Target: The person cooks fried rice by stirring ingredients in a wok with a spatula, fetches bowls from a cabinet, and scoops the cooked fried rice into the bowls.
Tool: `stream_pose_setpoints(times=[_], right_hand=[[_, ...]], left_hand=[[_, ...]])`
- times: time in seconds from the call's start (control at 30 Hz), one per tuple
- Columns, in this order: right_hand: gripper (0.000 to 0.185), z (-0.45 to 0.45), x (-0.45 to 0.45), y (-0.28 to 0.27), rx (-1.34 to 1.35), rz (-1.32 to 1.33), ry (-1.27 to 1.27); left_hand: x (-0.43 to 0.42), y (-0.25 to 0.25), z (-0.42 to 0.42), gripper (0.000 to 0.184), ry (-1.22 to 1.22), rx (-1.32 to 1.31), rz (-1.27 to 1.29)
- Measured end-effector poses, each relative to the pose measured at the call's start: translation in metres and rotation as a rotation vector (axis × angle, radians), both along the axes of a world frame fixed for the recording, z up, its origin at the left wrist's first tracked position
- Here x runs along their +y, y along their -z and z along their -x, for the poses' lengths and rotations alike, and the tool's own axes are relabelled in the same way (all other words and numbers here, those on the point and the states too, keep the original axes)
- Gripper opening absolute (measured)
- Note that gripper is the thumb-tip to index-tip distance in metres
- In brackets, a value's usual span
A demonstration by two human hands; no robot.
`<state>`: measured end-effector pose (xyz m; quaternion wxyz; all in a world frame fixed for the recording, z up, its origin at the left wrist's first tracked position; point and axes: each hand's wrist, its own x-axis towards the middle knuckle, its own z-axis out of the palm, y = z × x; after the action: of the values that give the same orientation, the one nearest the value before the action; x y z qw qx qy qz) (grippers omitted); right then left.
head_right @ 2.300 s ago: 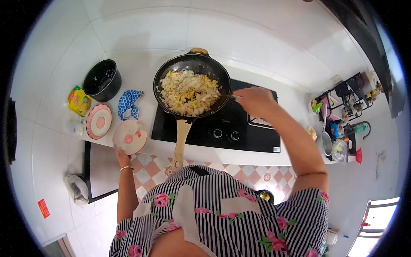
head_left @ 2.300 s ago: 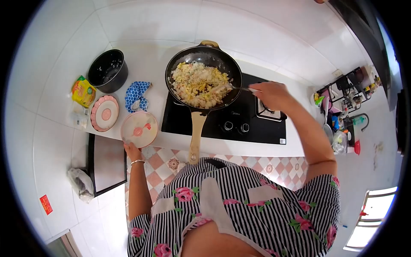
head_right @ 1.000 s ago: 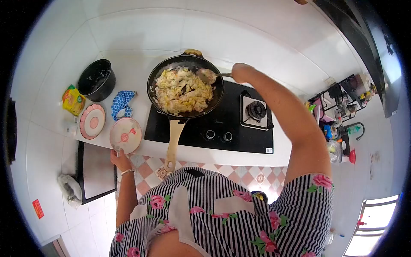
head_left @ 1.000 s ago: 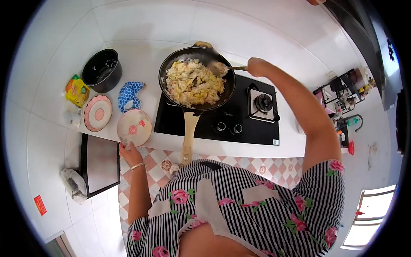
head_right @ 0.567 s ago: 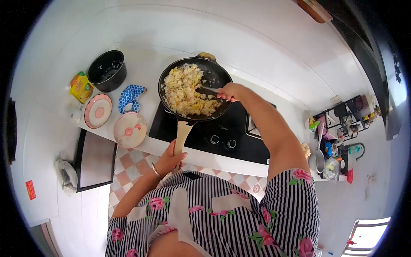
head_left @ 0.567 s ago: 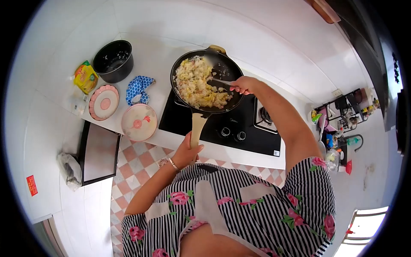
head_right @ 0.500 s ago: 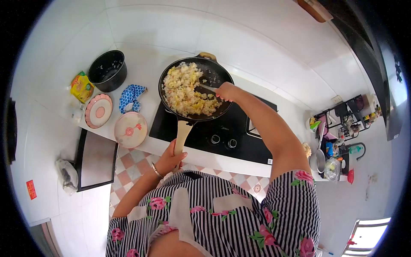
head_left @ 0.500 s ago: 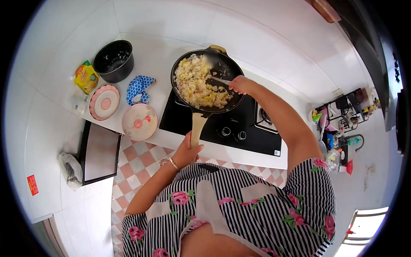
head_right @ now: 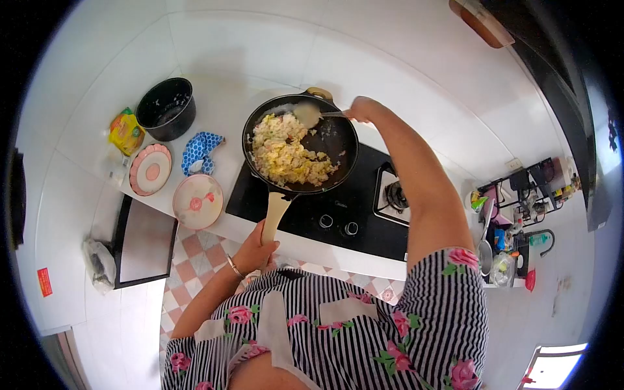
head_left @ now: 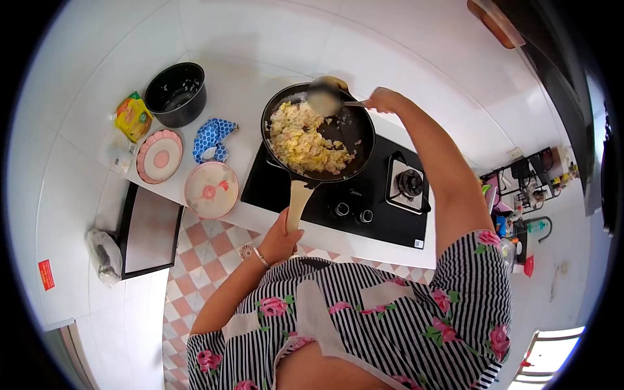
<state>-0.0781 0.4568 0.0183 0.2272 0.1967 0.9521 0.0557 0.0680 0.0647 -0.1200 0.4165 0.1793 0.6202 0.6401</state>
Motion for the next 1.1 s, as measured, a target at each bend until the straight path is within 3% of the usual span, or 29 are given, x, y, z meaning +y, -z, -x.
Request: stream_pose_setpoints(times=[0.03,0.07,0.1,0.17,0.27,0.37,0.53,0.63,0.73,0.83,1.0,1.1], right_hand=[[0.036,0.008,-0.003,0.001,-0.059,0.1,0.001],[0.034,0.013,0.003,0.017,0.067,0.08,-0.269],[0.033,0.008,-0.009,0.017,0.128,0.044,-0.34],[0.03,-0.014,-0.052,0.001,0.257,-0.034,-0.481],[0.025,-0.049,-0.08,-0.028,0.236,-0.156,-0.617],[0.023,-0.063,-0.066,-0.034,0.349,-0.15,-0.567],[0.028,-0.05,-0.071,0.033,0.48,0.129,-0.292],[0.031,-0.078,-0.068,0.047,0.531,0.147,-0.524],[0.034,-0.122,-0.097,0.015,0.304,-0.098,-0.6],[0.036,-0.162,-0.092,0.008,0.245,-0.21,-0.648],[0.028,-0.19,-0.054,0.0,0.517,0.038,-0.438],[0.03,-0.155,-0.037,0.013,0.22,0.746,0.191]], left_hand=[[0.0,0.001,-0.001,0.062,-0.006,0.03,0.0],[0.0,0.002,-0.001,0.062,-0.006,0.019,0.002],[0.0,0.004,-0.002,0.062,-0.002,0.008,0.004],[0.0,0.004,-0.001,0.062,0.002,0.002,0.002],[-0.002,0.001,-0.001,0.062,0.003,-0.015,-0.003],[-0.001,0.0,-0.001,0.062,0.002,-0.042,-0.004],[-0.002,0.007,0.0,0.061,-0.005,-0.005,-0.025],[-0.002,0.004,0.0,0.063,0.002,-0.075,0.002],[0.0,0.007,-0.001,0.063,-0.011,-0.012,0.025],[-0.003,0.001,0.001,0.063,0.01,-0.019,0.027],[0.0,0.006,0.0,0.059,-0.017,-0.037,0.001],[0.0,0.013,0.001,0.059,-0.011,-0.021,-0.014]])
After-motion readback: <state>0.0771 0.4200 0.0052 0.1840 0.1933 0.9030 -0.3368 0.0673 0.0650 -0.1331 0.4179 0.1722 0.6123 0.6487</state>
